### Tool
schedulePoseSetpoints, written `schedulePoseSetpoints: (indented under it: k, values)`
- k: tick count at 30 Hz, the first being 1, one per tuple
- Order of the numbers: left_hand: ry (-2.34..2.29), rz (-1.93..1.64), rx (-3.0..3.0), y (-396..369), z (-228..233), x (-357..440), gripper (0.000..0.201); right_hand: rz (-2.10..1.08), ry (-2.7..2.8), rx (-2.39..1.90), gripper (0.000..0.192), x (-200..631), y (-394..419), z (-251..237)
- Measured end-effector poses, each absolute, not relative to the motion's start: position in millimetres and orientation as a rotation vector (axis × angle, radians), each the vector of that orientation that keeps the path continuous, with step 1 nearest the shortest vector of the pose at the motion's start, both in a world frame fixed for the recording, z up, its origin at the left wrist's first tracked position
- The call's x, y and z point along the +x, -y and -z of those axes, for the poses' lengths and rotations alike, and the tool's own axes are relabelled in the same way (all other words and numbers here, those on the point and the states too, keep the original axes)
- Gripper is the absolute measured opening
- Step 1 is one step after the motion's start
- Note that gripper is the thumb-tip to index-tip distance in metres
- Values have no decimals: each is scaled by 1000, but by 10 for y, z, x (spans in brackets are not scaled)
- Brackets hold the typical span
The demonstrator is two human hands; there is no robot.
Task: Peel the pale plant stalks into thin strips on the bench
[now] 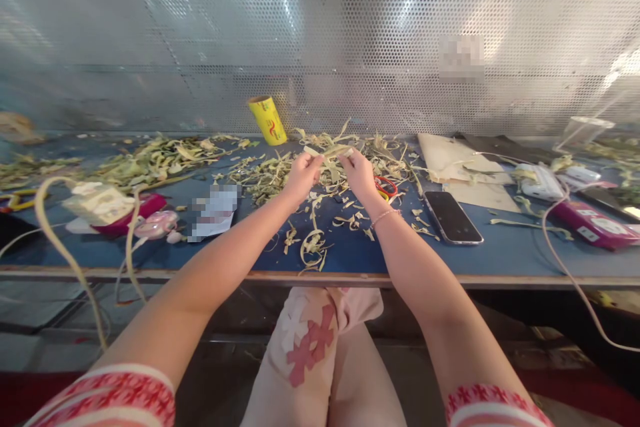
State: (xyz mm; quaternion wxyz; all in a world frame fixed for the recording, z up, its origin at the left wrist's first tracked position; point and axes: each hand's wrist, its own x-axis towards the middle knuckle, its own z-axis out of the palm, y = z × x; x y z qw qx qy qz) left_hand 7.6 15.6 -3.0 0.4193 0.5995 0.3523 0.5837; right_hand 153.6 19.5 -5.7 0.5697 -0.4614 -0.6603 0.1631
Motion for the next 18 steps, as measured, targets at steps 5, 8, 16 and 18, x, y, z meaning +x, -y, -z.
schedulePoseSetpoints:
  k: [5,8,16,18]
  values:
    - [-867,-1518,1250,-233,77,83,39,-417,1636,-1050,18,1495,-132,3]
    - [-865,-1492,1325,-221,76,77,38,-426,1609,-1050,18,1525,-153,8]
    - [-817,-1374,1667,-179,57,44,32,-473,1475,-1086,17,1584,-210,11]
    - [-798,-1472,1543,-202,67,52,33,-490,1484,-1063,17,1562,-198,5]
